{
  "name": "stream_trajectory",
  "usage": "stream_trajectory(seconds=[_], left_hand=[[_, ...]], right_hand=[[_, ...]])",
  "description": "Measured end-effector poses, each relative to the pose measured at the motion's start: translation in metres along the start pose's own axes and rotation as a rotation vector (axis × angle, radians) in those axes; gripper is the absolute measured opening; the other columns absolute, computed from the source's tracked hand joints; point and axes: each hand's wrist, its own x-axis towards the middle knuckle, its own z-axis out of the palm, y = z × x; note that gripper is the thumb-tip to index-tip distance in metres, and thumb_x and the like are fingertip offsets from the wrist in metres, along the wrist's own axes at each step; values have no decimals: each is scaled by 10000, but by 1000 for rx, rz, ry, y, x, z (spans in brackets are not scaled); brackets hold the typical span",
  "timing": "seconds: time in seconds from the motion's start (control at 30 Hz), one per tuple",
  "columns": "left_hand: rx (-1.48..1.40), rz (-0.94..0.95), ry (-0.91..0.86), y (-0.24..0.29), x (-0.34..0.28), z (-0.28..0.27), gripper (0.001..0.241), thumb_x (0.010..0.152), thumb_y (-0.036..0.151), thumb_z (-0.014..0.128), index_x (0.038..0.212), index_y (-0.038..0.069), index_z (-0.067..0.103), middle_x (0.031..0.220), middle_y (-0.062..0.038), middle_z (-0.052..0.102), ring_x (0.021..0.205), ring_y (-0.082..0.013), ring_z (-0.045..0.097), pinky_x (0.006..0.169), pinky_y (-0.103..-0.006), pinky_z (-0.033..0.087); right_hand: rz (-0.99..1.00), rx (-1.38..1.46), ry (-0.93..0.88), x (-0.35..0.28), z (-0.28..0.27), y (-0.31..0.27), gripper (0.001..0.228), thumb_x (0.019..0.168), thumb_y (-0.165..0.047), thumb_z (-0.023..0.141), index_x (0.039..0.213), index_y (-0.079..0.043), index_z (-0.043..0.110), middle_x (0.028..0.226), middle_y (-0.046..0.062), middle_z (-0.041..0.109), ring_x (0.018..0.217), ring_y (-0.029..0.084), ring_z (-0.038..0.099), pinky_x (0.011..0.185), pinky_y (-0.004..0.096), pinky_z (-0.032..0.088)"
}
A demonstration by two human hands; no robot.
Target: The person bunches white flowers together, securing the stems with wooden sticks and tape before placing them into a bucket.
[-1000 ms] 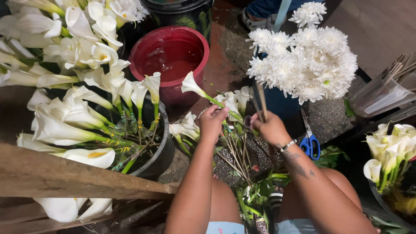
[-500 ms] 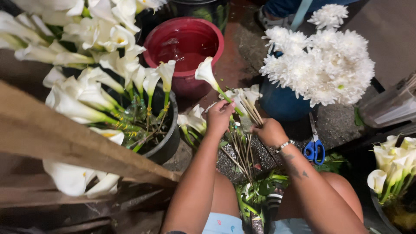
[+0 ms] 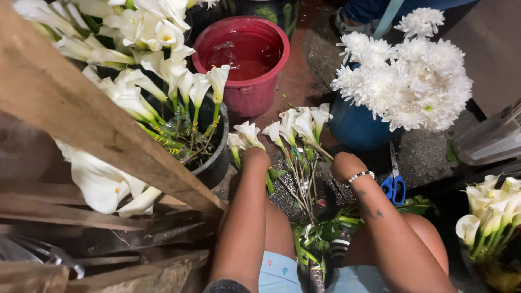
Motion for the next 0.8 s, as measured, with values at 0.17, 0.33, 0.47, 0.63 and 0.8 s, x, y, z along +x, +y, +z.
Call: stream_trajectory(seconds=[0.17,0.33,0.47,0.63,0.8], left_hand=[[-265,-146,47,5,-36,-18,448,987,201,385,1307,117,688,1322,-68,700,1295,-273,630,1009,-486,548],[-403,-119,3,29,-97,-69,559,1071,126,279,1627,69,279,1418,-206,612,1346,-377,572,1063,-575,481],[-454,-138,-5,39,-85,-64,524,1054,118,337,1564,3,374,1340,-220,649,1297,-372,610,1063,-553,489],[-308,4,-33,43,-37,-31,505,990,161,326,1385,-90,515,1284,-198,665,1259,-395,630,1004,-598,519],[593,628,296,29,84,73,305,955,55,479,1057,-41,750,1033,-206,717,891,-385,730,625,-510,601]], right_hand=[[-58,-76,-5,-12,1,-4,295,890,-149,623,992,81,776,959,278,765,1018,439,737,859,481,624],[-91,8,101,-34,-31,-41,300,890,-155,614,1053,38,774,941,261,774,936,436,755,782,485,636],[-143,40,310,-36,-112,-112,267,906,-154,661,1053,46,759,914,252,764,916,429,756,757,514,627],[-322,252,624,-27,-240,-201,351,969,-232,698,1079,100,726,909,309,738,942,492,727,770,565,600],[-359,443,693,-1,-278,-219,178,950,-247,753,1109,-168,769,854,77,751,743,235,710,647,419,563]])
